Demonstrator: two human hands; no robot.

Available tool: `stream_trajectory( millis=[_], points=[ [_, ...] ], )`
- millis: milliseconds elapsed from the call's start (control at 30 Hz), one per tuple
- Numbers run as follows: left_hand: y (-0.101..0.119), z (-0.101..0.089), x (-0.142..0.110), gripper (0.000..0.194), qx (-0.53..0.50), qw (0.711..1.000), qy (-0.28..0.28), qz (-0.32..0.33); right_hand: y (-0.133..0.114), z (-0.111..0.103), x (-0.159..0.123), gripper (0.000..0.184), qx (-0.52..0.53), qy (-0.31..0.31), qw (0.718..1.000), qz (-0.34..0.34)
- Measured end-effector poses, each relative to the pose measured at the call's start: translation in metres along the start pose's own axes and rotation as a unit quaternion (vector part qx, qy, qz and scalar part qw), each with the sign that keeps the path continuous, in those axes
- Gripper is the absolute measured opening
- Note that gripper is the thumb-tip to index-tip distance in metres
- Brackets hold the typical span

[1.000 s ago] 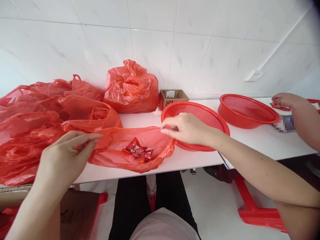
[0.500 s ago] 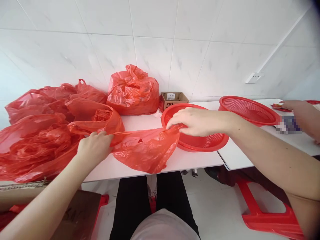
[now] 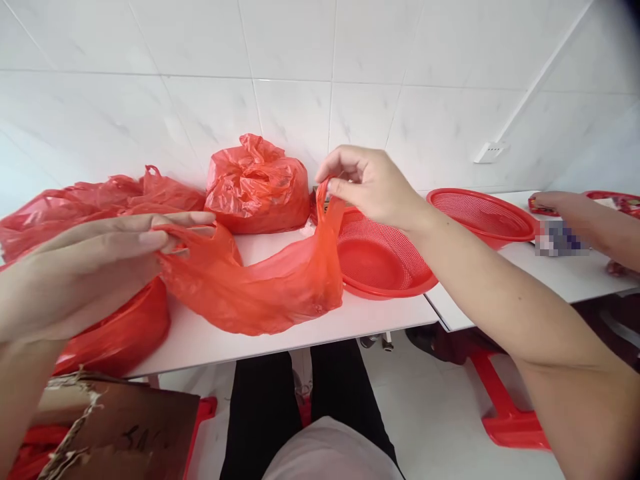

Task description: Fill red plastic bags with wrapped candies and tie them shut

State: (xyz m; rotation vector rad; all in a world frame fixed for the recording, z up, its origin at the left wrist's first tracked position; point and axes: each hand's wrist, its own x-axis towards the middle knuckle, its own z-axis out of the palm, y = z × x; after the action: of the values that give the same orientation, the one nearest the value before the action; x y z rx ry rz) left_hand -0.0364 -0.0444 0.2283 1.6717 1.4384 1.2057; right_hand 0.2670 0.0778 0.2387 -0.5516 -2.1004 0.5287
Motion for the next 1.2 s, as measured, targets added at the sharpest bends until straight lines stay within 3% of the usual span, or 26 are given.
stream_trajectory(
  millis=[100,167,267,300,367,467,567,667,767,933,1100,1200],
  points=[
    [0.003,0.02,0.004,0.029,-0.141,0.99,-0.024,-0.006,-0.003,0.005,0.01,0.004,0.031,-0.009,0.999,0.016],
    [0.003,0.033,0.01,0.04,-0.188,0.98,-0.056,-0.016,-0.007,0.013,0.015,0.005,0.053,0.0,0.998,0.023],
    [0.005,0.052,0.018,0.073,-0.101,0.981,-0.157,-0.056,-0.018,0.032,0.022,0.007,0.097,-0.036,0.994,0.047],
    [0.006,0.058,0.02,0.076,-0.054,0.979,-0.186,-0.067,-0.024,0.04,0.023,0.008,0.121,-0.065,0.989,0.059],
    [0.01,0.069,0.022,0.063,0.032,0.974,-0.212,-0.07,-0.034,0.054,0.026,0.011,0.177,-0.13,0.973,0.072],
    [0.012,0.079,0.022,0.045,0.096,0.974,-0.191,-0.073,-0.043,0.069,0.026,0.01,0.235,-0.19,0.953,0.032],
    [0.006,0.075,0.024,0.046,0.058,0.981,-0.152,-0.109,-0.033,0.077,0.02,0.015,0.206,-0.135,0.969,-0.008],
    [-0.003,0.067,0.027,0.042,-0.049,0.981,-0.091,-0.163,-0.009,0.083,0.009,0.028,0.153,-0.107,0.982,0.025],
    [-0.01,0.063,0.031,0.031,-0.131,0.971,-0.056,-0.191,0.01,0.085,-0.003,0.02,0.159,-0.137,0.975,0.072],
    [-0.015,0.058,0.03,0.028,-0.15,0.968,-0.095,-0.176,0.001,0.07,-0.012,0.015,0.186,-0.037,0.98,0.063],
    [-0.02,0.057,0.027,0.036,-0.113,0.972,-0.132,-0.156,-0.002,0.083,-0.014,0.025,0.117,-0.066,0.987,0.092],
    [-0.021,0.056,0.027,0.037,-0.123,0.97,-0.136,-0.158,0.001,0.094,-0.014,0.016,0.161,-0.064,0.98,0.099]
  ],
)
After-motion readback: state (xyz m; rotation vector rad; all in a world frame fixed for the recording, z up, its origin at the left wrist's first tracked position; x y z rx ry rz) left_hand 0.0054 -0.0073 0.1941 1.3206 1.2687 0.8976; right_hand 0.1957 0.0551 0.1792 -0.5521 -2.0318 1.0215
